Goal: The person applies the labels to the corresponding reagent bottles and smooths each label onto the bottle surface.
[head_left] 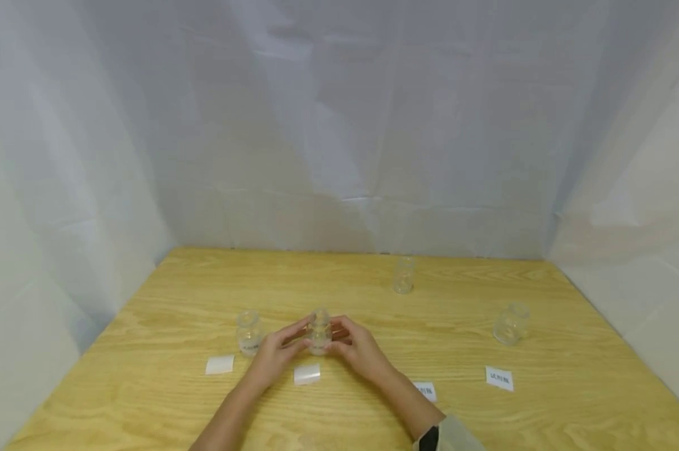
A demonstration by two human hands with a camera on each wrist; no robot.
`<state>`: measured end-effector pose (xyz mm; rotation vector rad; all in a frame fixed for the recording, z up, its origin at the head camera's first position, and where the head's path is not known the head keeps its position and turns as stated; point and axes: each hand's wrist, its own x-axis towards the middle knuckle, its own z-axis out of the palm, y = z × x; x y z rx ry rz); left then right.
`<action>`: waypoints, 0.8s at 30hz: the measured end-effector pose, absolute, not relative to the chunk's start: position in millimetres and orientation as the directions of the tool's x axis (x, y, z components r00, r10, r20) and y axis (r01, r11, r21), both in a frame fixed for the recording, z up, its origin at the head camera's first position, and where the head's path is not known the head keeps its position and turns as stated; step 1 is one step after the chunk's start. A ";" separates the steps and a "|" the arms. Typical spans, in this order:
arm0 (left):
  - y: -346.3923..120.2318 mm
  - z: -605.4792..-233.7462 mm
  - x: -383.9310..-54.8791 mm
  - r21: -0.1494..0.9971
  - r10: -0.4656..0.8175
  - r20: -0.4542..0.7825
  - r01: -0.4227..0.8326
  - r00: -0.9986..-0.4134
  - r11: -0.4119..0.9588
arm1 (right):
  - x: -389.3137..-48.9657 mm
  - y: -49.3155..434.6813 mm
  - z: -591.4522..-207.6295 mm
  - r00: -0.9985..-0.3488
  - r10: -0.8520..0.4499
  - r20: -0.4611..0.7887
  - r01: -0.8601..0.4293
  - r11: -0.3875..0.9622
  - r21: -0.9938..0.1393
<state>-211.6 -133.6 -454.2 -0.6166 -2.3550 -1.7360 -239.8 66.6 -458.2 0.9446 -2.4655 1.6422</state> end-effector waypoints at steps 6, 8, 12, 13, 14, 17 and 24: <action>-135.4 -453.9 -211.4 0.888 0.231 0.327 0.381 -0.917 0.257 | -238.1 66.0 -455.0 -0.825 -0.457 0.332 -0.471 0.230 -0.852; -135.4 -452.9 -211.2 0.895 0.229 0.316 0.369 -0.921 0.250 | -234.7 65.5 -448.8 -0.828 -0.455 0.326 -0.460 0.220 -0.860; -135.4 -450.9 -210.7 0.900 0.231 0.307 0.361 -0.923 0.243 | -225.3 65.5 -431.8 -0.841 -0.454 0.294 -0.420 0.208 -0.883; -135.4 -450.7 -210.7 0.901 0.234 0.307 0.361 -0.922 0.239 | -223.1 65.5 -428.0 -0.844 -0.453 0.286 -0.413 0.210 -0.886; -135.6 -450.7 -210.8 0.902 0.238 0.309 0.363 -0.921 0.234 | -221.5 65.7 -425.0 -0.846 -0.454 0.279 -0.408 0.214 -0.888; -136.0 -451.7 -211.7 0.903 0.247 0.314 0.369 -0.917 0.222 | -220.3 66.0 -422.7 -0.849 -0.455 0.269 -0.401 0.223 -0.888; -134.0 -451.0 -210.2 0.916 0.239 0.284 0.337 -0.929 0.219 | -218.3 65.8 -421.6 -0.846 -0.454 0.280 -0.411 0.220 -0.885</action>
